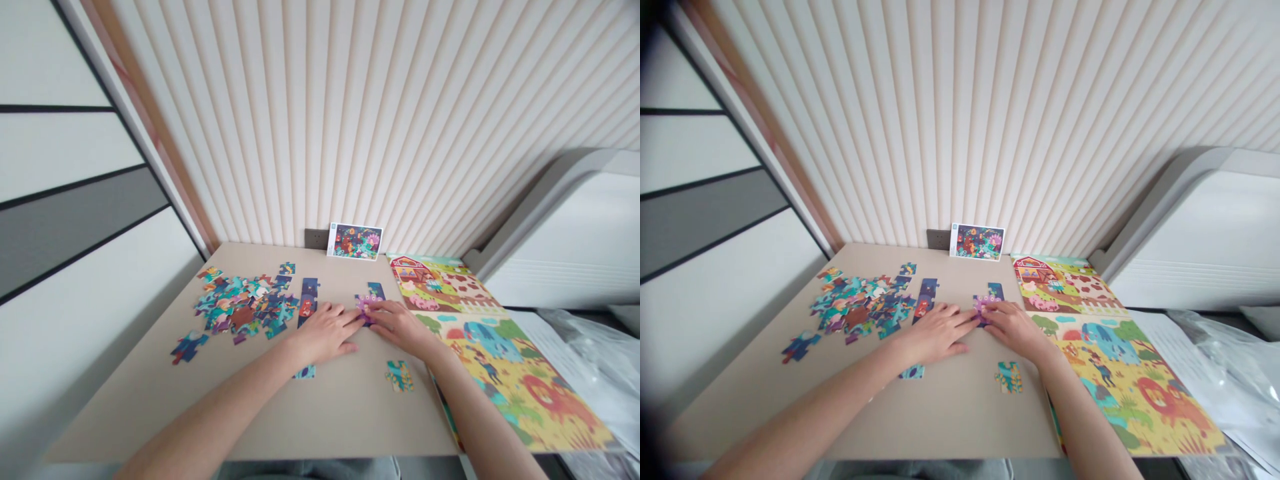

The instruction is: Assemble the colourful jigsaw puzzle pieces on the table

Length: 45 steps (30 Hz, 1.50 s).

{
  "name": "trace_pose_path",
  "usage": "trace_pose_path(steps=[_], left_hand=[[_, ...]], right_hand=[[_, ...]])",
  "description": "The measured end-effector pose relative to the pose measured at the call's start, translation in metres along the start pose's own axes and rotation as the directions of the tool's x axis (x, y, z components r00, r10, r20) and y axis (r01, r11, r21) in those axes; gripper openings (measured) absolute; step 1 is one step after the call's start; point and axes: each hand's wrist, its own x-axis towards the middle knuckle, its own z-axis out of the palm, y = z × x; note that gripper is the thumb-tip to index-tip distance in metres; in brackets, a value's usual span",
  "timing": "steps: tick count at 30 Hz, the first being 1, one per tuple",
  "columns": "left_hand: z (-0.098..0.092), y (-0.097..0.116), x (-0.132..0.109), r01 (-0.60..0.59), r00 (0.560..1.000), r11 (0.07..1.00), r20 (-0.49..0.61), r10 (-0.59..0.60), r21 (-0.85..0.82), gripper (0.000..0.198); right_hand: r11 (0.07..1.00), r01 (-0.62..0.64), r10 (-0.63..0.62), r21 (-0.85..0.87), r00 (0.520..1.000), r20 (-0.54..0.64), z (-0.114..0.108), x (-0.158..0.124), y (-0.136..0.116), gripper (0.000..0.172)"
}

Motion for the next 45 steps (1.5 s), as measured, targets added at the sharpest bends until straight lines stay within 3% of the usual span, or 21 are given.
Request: trace_pose_path(steps=[26,45], left_hand=[[-0.002,-0.002,0.0,-0.008,1.0,1.0,0.002,0.008,-0.014,0.06],[-0.001,-0.001,0.002,-0.007,1.0,0.999,-0.002,0.007,-0.033,0.059]], right_hand=[[0.998,-0.029,0.029,-0.061,1.0,0.004,-0.009,-0.004,0.003,0.02],[0.997,0.017,-0.016,-0.075,1.0,0.01,-0.013,0.0,-0.002,0.019]])
